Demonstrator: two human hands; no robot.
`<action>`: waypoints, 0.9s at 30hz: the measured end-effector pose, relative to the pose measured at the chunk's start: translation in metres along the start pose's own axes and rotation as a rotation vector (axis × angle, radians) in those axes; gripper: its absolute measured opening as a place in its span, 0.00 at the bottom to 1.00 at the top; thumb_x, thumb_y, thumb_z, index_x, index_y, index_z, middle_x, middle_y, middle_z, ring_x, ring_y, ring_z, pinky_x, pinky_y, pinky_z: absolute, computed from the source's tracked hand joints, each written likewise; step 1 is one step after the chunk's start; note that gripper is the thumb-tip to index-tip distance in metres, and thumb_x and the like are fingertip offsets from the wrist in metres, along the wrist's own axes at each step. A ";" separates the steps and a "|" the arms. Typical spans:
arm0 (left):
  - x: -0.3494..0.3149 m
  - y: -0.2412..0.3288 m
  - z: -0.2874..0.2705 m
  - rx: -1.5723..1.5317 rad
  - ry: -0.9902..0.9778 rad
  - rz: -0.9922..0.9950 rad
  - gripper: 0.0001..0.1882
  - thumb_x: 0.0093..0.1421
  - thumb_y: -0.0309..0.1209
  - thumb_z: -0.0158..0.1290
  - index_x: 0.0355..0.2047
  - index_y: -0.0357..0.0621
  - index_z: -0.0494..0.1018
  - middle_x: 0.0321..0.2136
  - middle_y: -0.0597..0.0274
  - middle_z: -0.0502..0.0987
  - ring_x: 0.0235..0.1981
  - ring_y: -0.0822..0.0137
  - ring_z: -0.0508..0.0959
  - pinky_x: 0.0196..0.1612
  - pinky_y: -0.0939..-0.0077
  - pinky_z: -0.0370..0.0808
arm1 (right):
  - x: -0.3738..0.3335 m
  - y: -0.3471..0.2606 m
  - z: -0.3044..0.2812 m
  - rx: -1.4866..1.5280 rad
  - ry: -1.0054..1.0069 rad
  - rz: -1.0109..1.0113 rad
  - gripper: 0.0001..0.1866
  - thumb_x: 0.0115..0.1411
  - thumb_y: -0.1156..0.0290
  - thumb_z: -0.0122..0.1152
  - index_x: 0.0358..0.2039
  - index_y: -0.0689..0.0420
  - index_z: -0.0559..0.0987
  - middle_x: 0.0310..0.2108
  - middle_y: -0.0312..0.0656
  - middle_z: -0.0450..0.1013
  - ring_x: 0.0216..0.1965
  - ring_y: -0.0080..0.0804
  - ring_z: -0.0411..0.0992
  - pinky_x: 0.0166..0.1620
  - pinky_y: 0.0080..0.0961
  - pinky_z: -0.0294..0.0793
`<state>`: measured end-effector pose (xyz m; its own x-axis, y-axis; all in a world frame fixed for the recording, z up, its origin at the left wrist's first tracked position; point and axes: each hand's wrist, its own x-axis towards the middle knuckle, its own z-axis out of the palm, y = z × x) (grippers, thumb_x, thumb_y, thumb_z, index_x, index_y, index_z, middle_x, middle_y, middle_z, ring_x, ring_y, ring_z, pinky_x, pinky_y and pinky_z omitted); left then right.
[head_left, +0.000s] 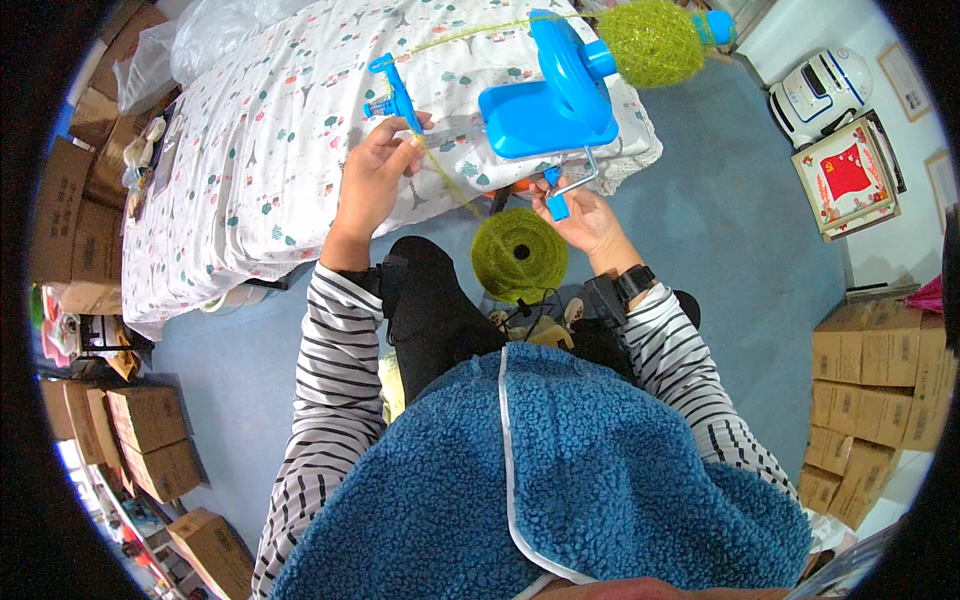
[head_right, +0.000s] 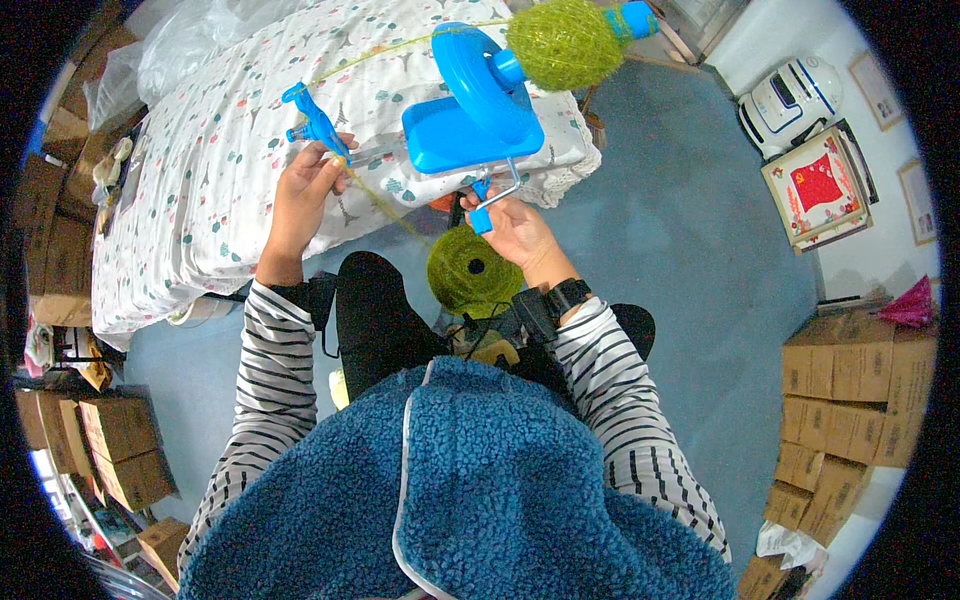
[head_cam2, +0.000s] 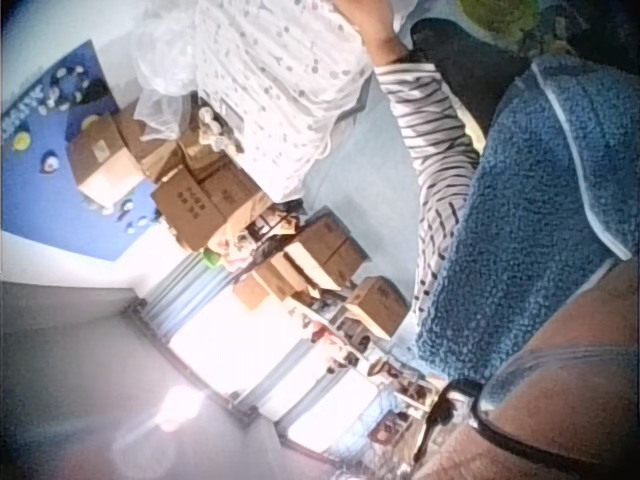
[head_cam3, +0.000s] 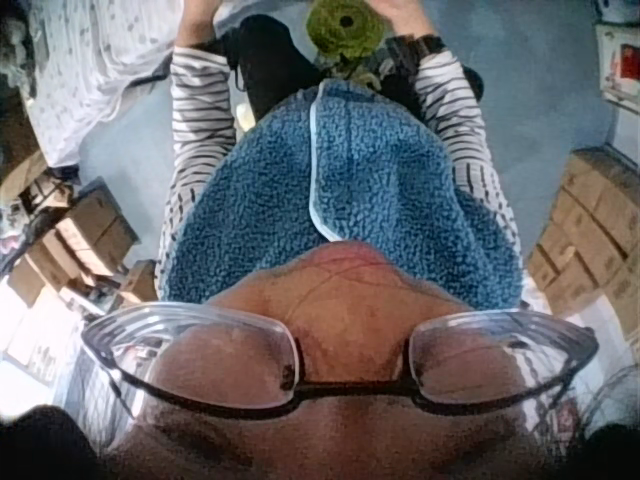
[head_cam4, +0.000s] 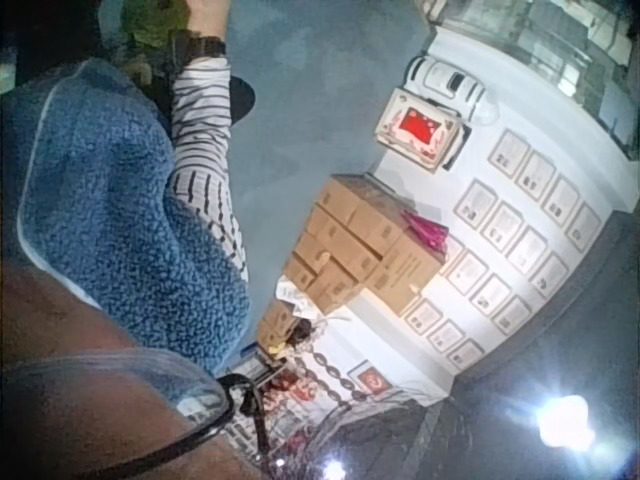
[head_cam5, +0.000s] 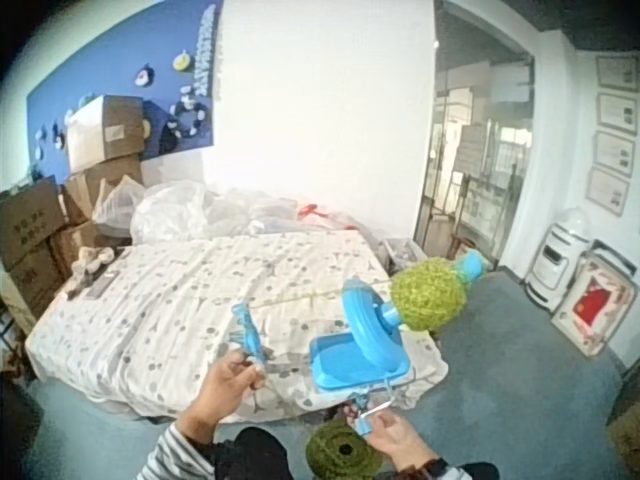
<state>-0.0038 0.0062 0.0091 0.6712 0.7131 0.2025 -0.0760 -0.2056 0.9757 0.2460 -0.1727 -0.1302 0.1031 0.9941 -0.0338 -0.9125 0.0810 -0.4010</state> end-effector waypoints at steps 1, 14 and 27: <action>0.000 0.000 0.000 -0.005 0.003 0.005 0.13 0.67 0.28 0.50 0.49 0.37 0.74 0.27 0.71 0.72 0.27 0.80 0.67 0.35 0.83 0.67 | 0.001 0.000 -0.001 0.018 0.010 -0.002 0.19 0.56 0.71 0.64 0.47 0.59 0.73 0.44 0.49 0.74 0.53 0.48 0.70 0.56 0.40 0.70; 0.000 0.001 0.002 0.000 0.008 0.000 0.11 0.68 0.27 0.49 0.48 0.38 0.74 0.34 0.71 0.75 0.29 0.80 0.68 0.36 0.83 0.67 | 0.007 0.002 0.008 0.300 0.157 0.007 0.17 0.56 0.81 0.60 0.45 0.70 0.70 0.40 0.54 0.70 0.46 0.49 0.69 0.53 0.41 0.73; 0.003 0.003 0.001 0.049 -0.068 0.015 0.19 0.68 0.29 0.49 0.58 0.36 0.69 0.46 0.62 0.78 0.34 0.76 0.72 0.44 0.79 0.73 | -0.002 -0.008 0.016 -0.103 0.106 -0.036 0.11 0.61 0.72 0.59 0.43 0.62 0.75 0.40 0.45 0.74 0.44 0.40 0.73 0.53 0.36 0.72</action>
<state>-0.0014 0.0066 0.0122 0.7192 0.6627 0.2089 -0.0508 -0.2497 0.9670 0.2466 -0.1742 -0.1121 0.1813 0.9770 -0.1119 -0.8625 0.1033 -0.4954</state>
